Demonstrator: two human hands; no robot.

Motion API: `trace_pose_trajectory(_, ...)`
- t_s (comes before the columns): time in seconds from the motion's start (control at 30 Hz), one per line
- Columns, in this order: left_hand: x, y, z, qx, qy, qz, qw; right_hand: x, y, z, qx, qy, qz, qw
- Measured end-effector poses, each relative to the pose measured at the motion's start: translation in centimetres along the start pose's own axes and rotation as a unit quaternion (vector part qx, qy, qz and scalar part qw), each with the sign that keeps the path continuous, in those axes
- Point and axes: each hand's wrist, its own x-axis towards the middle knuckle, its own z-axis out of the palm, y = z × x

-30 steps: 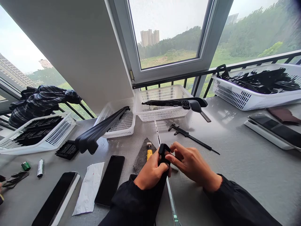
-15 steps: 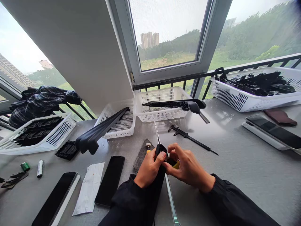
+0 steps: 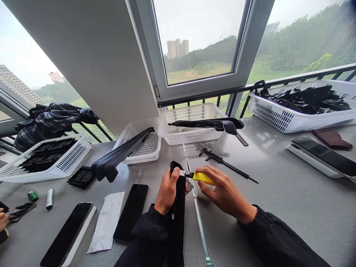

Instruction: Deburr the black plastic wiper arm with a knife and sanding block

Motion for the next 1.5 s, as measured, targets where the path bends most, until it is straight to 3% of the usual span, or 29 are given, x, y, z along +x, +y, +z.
trace_pose_trajectory(0.23, -0.2, -0.4, -0.4, 0.004, -0.05, 0.005, 0.999, -0.2, 0.0, -0.6, 0.041, -0.007, 0.002, 0.999)
trace_pose_trajectory(0.57, 0.0, -0.4, -0.4, 0.042, -0.122, 0.034, 0.991, -0.3, 0.5, -0.5, 0.021, 0.017, 0.006, 1.0)
trace_pose_trajectory(1.0, -0.2, -0.7, 0.2, -0.023, -0.102, 0.027, 0.994, -0.4, 0.0, -0.1, 0.027, 0.041, -0.018, 0.999)
trace_pose_trajectory(1.2, -0.2, -0.8, 0.3, -0.023, -0.086, 0.027, 0.996, -0.3, -0.3, 0.3, 0.029, 0.081, -0.048, 0.995)
trace_pose_trajectory(1.5, -0.3, -0.8, 0.5, -0.02, -0.052, 0.024, 0.998, -0.4, -0.5, 0.7, 0.032, 0.088, -0.057, 0.994)
